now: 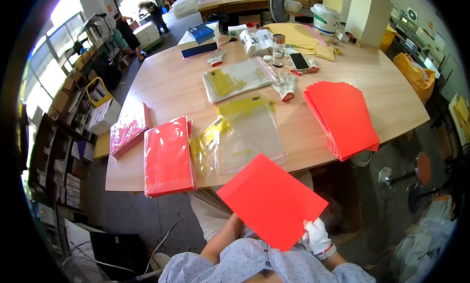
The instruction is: The person sits at a table and repeatedly places red envelopes into clear plastic sleeves. They pick up an envelope, slide it into a sleeve, and place the packaged item onto a growing stack on the table. Another person works alongside them on the same task.
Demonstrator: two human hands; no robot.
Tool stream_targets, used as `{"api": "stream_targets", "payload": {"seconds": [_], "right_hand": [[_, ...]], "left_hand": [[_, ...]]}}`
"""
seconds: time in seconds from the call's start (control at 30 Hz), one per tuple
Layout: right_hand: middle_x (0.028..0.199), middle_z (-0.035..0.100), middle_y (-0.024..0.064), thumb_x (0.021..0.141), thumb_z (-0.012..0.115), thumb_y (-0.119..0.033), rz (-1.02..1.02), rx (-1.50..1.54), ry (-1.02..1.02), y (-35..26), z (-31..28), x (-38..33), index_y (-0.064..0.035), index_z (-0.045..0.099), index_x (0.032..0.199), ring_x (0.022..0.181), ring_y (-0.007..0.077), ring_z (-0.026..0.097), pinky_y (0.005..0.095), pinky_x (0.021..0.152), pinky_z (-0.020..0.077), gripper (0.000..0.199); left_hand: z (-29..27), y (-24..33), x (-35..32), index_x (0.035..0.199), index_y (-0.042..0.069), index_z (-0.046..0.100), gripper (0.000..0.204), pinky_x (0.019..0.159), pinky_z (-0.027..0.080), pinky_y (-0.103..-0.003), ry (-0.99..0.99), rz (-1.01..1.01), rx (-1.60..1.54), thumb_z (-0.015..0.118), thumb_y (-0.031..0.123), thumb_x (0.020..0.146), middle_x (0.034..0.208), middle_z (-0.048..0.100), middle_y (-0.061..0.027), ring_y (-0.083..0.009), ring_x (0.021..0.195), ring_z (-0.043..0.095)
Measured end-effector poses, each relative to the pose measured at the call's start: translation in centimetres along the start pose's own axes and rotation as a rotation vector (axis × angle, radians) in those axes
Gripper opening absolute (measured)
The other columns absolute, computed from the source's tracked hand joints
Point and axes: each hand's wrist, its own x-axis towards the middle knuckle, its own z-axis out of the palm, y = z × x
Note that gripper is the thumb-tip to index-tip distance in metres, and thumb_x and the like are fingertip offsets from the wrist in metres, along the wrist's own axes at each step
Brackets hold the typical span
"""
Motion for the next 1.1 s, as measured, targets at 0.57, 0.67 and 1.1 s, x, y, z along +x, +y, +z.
{"api": "stream_targets", "payload": {"seconds": [0.57, 0.67, 1.1], "right_hand": [[0.066, 0.049, 0.0017, 0.088, 0.035, -0.002, 0.049, 0.205, -0.167, 4.7, -2.0, 1.7, -0.0052, 0.047, 0.102, 0.043, 0.0064, 0.041, 0.0213, 0.04, 0.0347, 0.019], [0.061, 0.046, 0.0013, 0.089, 0.036, -0.004, -0.067, -0.05, 0.018, 5.2, -1.3, 0.8, -0.0059, 0.046, 0.097, 0.043, 0.0077, 0.04, 0.0226, 0.041, 0.0345, 0.013], [0.055, 0.044, 0.0011, 0.09, 0.038, -0.007, 0.045, 0.149, -0.057, 6.4, -1.6, 1.5, -0.0079, 0.045, 0.088, 0.041, 0.0095, 0.039, 0.0264, 0.04, 0.0354, 0.008]], "left_hand": [[-1.2, 0.0, -1.9, 0.116, 0.003, 0.044, 0.038, 0.07, 0.052, -0.03, -0.011, -0.053, 0.006, 0.055, -0.003, 0.08, 0.1, 0.06, -0.0106, -0.0185, 0.089, 0.06], [-1.6, -0.1, -2.4, 0.115, 0.003, 0.045, 0.037, 0.07, 0.052, -0.03, -0.01, -0.059, 0.011, 0.055, -0.003, 0.08, 0.099, 0.06, -0.0104, -0.0185, 0.089, 0.06], [-0.8, -0.4, -3.2, 0.11, 0.002, 0.049, 0.032, 0.07, 0.051, -0.03, -0.022, -0.07, 0.012, 0.055, -0.002, 0.079, 0.096, 0.061, -0.0097, -0.0184, 0.087, 0.061]]}}
